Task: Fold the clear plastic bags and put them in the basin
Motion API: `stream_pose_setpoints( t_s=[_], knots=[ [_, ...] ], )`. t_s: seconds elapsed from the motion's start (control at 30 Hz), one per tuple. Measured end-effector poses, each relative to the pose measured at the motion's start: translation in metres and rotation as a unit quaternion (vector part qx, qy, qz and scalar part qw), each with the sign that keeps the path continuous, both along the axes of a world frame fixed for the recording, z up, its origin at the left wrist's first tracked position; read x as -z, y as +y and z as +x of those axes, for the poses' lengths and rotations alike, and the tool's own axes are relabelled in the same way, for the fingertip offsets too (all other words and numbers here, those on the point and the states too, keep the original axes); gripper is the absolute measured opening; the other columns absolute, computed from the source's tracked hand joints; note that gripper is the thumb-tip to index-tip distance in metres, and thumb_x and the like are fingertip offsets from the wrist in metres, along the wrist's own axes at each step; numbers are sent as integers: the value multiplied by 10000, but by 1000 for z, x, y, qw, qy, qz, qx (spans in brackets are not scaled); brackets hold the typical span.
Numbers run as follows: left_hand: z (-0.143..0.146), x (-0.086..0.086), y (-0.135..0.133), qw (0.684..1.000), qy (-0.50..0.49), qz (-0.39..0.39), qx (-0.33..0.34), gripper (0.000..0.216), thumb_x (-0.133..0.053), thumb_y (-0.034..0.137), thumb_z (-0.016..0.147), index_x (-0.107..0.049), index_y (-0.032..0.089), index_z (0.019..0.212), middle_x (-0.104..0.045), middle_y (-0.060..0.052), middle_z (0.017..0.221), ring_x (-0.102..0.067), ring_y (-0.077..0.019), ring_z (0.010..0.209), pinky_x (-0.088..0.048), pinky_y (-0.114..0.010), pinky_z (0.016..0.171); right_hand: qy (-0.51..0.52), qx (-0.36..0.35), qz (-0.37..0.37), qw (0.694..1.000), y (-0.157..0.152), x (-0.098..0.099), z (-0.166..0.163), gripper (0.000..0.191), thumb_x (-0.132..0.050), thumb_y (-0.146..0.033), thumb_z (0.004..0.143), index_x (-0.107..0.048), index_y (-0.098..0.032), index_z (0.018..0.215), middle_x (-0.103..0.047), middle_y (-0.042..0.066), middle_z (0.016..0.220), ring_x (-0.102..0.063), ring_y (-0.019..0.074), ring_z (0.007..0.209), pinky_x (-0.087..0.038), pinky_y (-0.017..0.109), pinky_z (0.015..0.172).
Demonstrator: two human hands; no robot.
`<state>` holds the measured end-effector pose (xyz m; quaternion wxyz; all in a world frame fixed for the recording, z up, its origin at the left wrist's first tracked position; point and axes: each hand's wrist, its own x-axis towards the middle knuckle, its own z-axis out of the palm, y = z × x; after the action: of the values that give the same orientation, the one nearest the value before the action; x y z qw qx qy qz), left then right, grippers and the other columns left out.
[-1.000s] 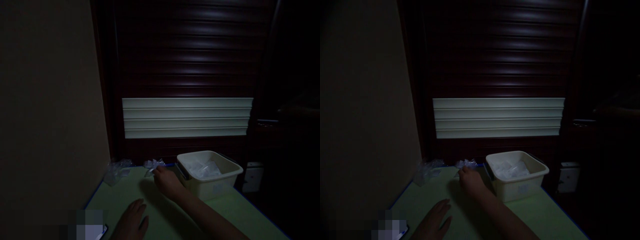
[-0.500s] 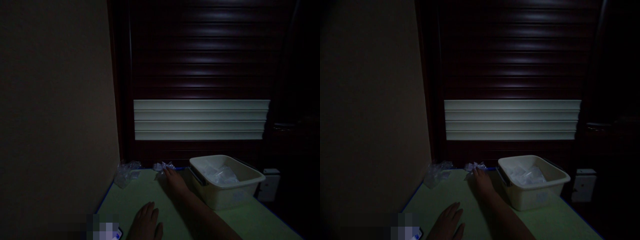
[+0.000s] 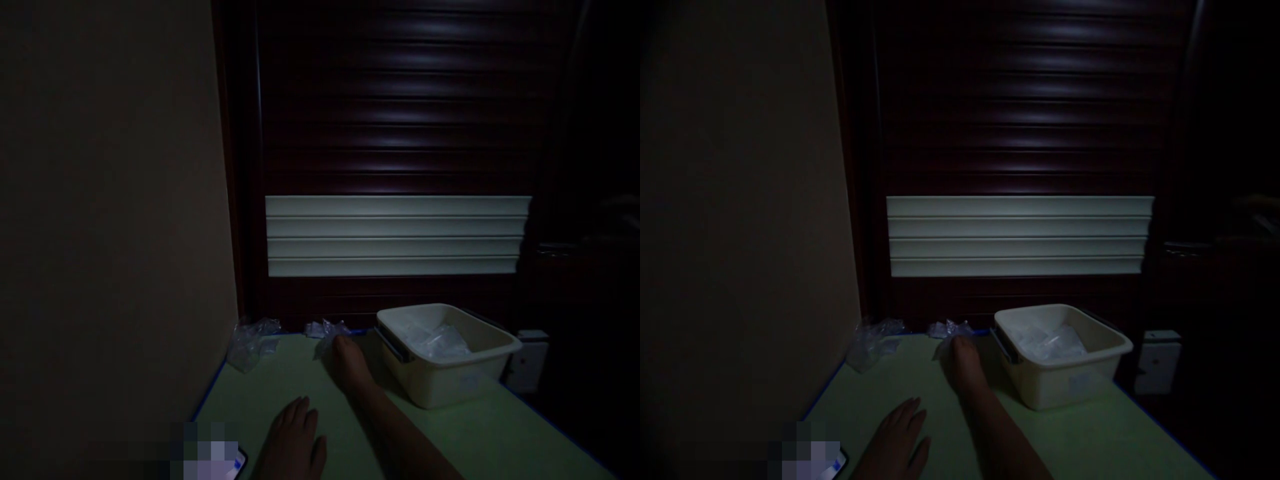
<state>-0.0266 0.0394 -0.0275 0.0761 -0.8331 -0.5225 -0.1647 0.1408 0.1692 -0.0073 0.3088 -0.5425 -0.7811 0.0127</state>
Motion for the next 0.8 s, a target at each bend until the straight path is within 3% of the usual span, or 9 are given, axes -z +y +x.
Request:
stream_pose_setpoints(
  t_s=[0.1, 0.37, 0.6, 0.8],
  knots=[
    [-2, 2, 1, 999, 9, 26, 15, 342, -504, 205, 838, -631, 118, 1143, -587, -178, 1251, -543, -319, 1158, -468, -461, 948, 51, -26, 20, 998, -12, -10, 5, 149, -420, -144, 892, -568, -143, 883, -627, 105, 904, -571, 212, 864, -426, 337, 798],
    [-4, 12, 7, 997, -39, 59, 13, 340, -482, 237, 853, -628, 135, 1142, -619, -151, 1215, -566, -303, 1134, -482, -451, 937, 192, -106, 18, 975, -67, -35, 40, 132, -384, -288, 907, -478, -206, 864, -581, 39, 793, -532, 185, 706, -400, 296, 659],
    [-10, 22, 18, 990, -130, 52, 9, 395, -522, 338, 841, -591, 138, 1175, -629, -144, 1189, -587, -286, 1101, -490, -432, 931, 346, -135, -50, 927, -104, -16, 62, 324, -436, -508, 891, -499, -201, 808, -534, 5, 714, -521, 160, 647, -408, 271, 597],
    [-6, 23, 17, 973, -223, 30, 60, 475, -612, 305, 774, -548, 174, 1226, -590, -125, 1258, -567, -271, 1140, -488, -390, 942, 467, -155, -119, 862, -112, -6, 59, 443, -598, -623, 746, -482, -195, 736, -498, -27, 633, -494, 132, 574, -393, 248, 547]
  ],
)
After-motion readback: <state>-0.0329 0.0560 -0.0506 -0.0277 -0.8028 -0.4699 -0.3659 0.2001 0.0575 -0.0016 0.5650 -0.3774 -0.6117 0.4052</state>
